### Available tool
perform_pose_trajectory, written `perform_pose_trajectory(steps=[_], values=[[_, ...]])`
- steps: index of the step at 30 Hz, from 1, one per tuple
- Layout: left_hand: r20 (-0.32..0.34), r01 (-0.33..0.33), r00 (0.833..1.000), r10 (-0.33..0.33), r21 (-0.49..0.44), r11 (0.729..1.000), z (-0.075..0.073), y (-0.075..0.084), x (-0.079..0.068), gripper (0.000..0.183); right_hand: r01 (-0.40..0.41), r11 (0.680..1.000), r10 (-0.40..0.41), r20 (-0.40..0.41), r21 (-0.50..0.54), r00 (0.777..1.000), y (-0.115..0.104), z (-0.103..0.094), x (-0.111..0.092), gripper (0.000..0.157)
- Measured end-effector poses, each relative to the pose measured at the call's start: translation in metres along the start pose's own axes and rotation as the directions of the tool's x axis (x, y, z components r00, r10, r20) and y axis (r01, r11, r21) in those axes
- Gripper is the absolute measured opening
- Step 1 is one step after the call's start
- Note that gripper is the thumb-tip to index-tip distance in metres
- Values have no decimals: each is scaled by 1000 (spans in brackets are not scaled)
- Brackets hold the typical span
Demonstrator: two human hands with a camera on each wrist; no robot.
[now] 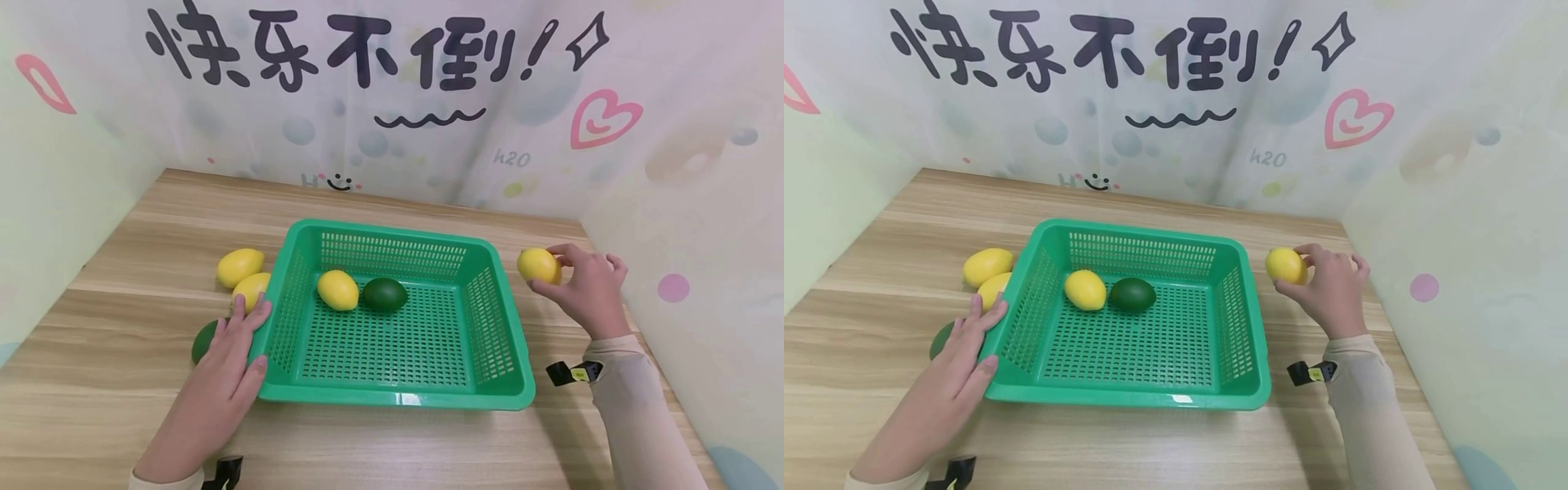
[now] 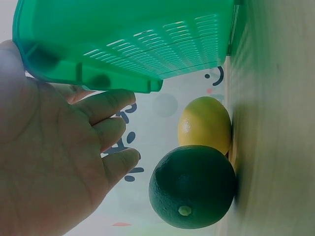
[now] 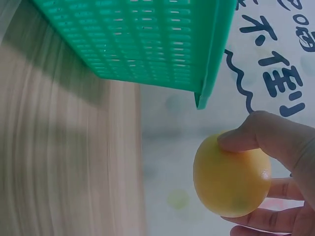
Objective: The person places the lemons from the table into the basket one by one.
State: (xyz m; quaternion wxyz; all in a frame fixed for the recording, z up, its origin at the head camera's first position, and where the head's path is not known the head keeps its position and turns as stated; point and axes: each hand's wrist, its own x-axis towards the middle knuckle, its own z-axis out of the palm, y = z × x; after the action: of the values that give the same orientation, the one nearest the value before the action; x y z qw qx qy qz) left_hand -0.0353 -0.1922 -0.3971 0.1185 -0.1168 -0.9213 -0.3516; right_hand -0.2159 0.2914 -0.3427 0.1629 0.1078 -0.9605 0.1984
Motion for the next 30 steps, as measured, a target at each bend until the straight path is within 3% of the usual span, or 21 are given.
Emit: perform_pose_trajectory(steps=[30], values=[[-11, -15, 1000, 15, 10, 1000, 1, -1, 0, 60, 84, 996, -83, -27, 26, 996, -40, -7, 20, 49]])
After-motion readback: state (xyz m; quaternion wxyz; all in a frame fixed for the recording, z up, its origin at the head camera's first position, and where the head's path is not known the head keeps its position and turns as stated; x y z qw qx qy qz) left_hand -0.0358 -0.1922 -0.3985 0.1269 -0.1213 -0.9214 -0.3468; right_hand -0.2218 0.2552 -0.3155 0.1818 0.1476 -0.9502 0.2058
